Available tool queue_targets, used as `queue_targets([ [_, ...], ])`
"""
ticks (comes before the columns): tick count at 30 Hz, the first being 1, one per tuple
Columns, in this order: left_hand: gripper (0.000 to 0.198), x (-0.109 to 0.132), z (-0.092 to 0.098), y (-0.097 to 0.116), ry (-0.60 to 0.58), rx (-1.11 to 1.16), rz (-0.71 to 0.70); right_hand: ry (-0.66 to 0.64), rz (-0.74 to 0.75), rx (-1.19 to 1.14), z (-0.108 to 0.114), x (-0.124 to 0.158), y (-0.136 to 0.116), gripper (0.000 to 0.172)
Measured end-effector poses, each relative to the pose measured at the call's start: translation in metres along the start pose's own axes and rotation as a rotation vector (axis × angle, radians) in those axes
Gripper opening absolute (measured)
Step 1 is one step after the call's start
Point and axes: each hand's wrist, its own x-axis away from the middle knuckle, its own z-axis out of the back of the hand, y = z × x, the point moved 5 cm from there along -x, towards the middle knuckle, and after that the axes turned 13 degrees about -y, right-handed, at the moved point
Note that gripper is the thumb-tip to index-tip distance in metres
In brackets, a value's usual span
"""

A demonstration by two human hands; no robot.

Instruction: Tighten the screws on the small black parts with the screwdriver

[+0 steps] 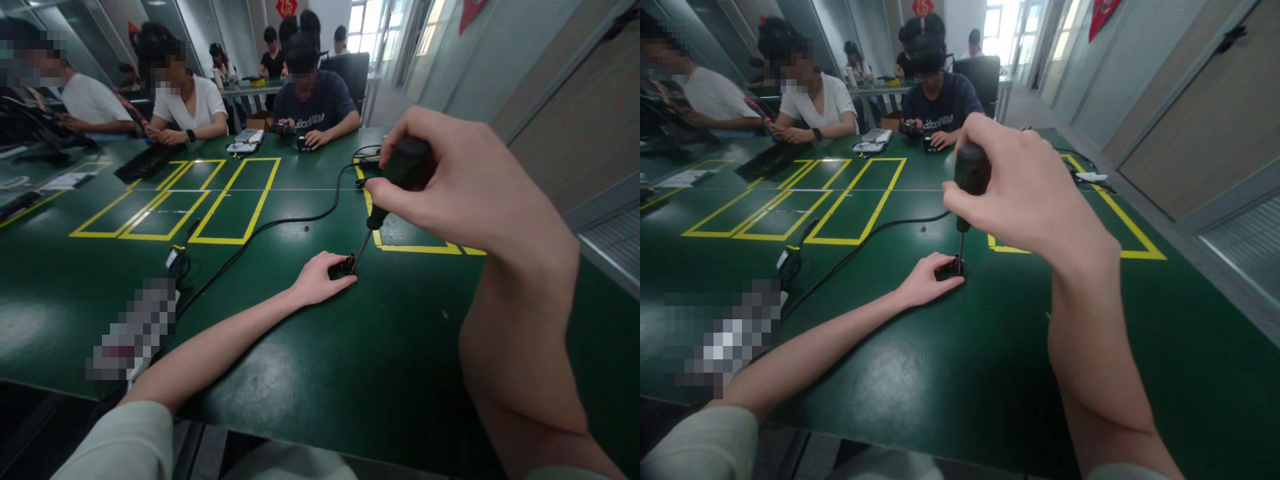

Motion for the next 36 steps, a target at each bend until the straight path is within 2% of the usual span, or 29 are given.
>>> queue_targets([
  [3,0.036,0.0,0.001,0.002,0.006,0.002,0.007,-0.009,0.038,-0.016,-0.001,0.002,-0.002,0.024],
  [7,0.035,0.0,0.001,0.004,-0.001,0.019,0.006,-0.011,0.078,-0.036,-0.001,0.001,-0.004,0.013],
  [10,0.033,0.0,0.001,0.003,-0.003,0.024,0.004,-0.008,0.079,-0.06,-0.001,-0.002,-0.002,0.021],
  [15,0.032,-0.001,0.0,-0.002,0.0,0.057,0.027,0.107,0.097,-0.033,0.009,0.0,-0.002,0.019],
  [19,0.033,-0.001,0.001,-0.003,0.025,0.087,0.062,0.182,0.126,-0.043,0.016,0.007,-0.003,0.022],
  [21,0.039,0.0,0.002,-0.003,0.033,0.073,0.09,0.191,0.126,-0.054,0.018,0.009,-0.004,0.021],
  [24,0.06,0.001,0.003,-0.002,0.016,0.057,0.109,0.204,0.109,-0.053,0.019,0.011,-0.004,0.021],
  [28,0.082,0.002,0.004,0.0,-0.036,0.174,-0.034,0.217,0.104,-0.041,0.018,0.01,-0.005,0.024],
  [30,0.078,0.003,0.002,0.001,-0.133,0.3,-0.129,0.219,0.107,-0.026,0.017,0.009,-0.005,0.024],
  [32,0.059,0.003,0.0,0.0,-0.219,0.403,-0.15,0.225,0.116,-0.018,0.015,0.007,-0.007,0.024],
  [34,0.038,0.002,0.0,-0.001,-0.228,0.435,-0.11,0.222,0.12,-0.017,0.013,0.006,-0.007,0.024],
  [36,0.03,0.002,0.001,-0.002,-0.198,0.42,-0.068,0.201,0.113,-0.015,0.01,0.004,-0.008,0.024],
])
